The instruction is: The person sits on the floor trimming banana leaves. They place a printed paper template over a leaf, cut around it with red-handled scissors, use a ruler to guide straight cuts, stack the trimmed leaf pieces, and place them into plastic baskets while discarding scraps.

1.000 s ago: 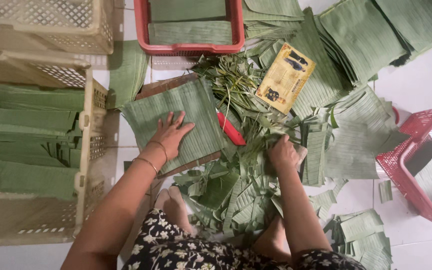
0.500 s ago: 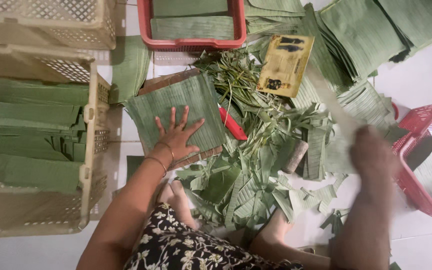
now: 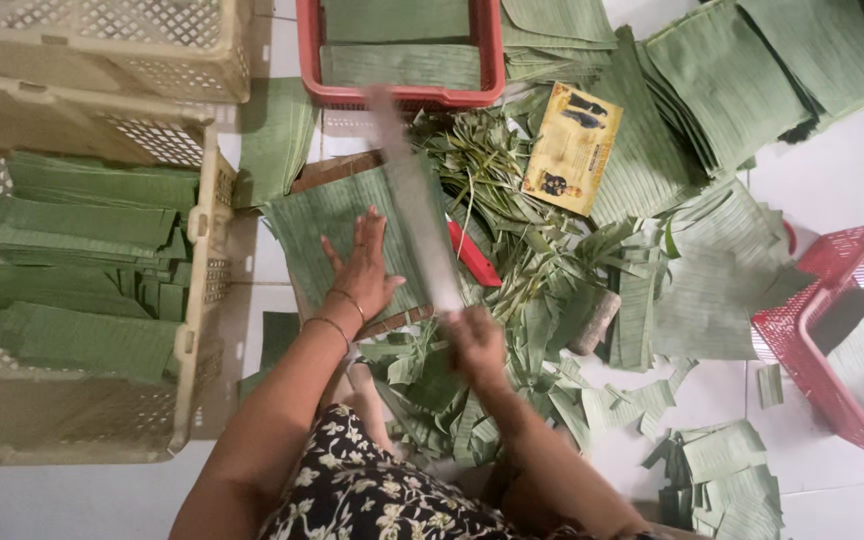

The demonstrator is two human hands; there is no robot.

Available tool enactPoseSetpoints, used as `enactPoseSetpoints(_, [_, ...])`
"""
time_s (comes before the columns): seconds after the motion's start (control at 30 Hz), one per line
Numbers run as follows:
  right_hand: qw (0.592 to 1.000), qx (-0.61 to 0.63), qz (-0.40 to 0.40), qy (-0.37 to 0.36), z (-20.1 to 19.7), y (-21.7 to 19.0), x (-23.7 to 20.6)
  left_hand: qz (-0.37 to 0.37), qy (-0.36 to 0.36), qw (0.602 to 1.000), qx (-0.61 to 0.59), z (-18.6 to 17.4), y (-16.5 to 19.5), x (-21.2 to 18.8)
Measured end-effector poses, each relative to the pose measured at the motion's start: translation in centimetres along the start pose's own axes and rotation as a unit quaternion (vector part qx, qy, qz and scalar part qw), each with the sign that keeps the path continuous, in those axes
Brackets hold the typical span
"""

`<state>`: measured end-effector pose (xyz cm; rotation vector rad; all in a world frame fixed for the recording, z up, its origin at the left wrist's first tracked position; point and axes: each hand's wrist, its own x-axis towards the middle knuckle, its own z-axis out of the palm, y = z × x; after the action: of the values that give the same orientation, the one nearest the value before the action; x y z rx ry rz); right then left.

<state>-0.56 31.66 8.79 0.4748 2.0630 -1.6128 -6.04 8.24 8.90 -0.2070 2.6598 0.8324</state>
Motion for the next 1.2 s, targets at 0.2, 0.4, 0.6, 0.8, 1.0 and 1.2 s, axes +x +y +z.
enactPoseSetpoints(0.2, [0.988, -0.121, -0.091, 0.043, 1.6, 3.1, -0.3, 0.014, -0.023, 1.000, 0.010, -0.4, 0.2, -0.2])
enactPoseSetpoints(0.4, [0.976, -0.199, -0.089, 0.019, 0.1, 3.4, 0.3, 0.043, -0.038, 0.993, 0.100, -0.9, 0.9, -0.7])
enactPoseSetpoints(0.6, [0.911, -0.346, -0.214, 0.067, -1.4, -0.1, 3.7, 0.025, -0.069, 0.991, 0.112, -1.6, 1.8, -1.0])
enactPoseSetpoints(0.8, [0.842, -0.418, -0.310, 0.142, -3.7, -5.4, 12.0, 0.008, -0.072, 0.990, 0.123, -1.6, 2.6, -1.1])
enactPoseSetpoints(1.0, [0.815, -0.527, -0.224, 0.085, -3.6, -6.8, 14.1, -0.007, -0.069, 0.990, 0.125, -1.6, 2.9, -1.1])
enactPoseSetpoints(1.2, [0.824, -0.457, -0.303, 0.144, -4.0, -5.7, 11.8, -0.023, -0.079, 0.990, 0.111, -2.0, 3.3, -1.0])
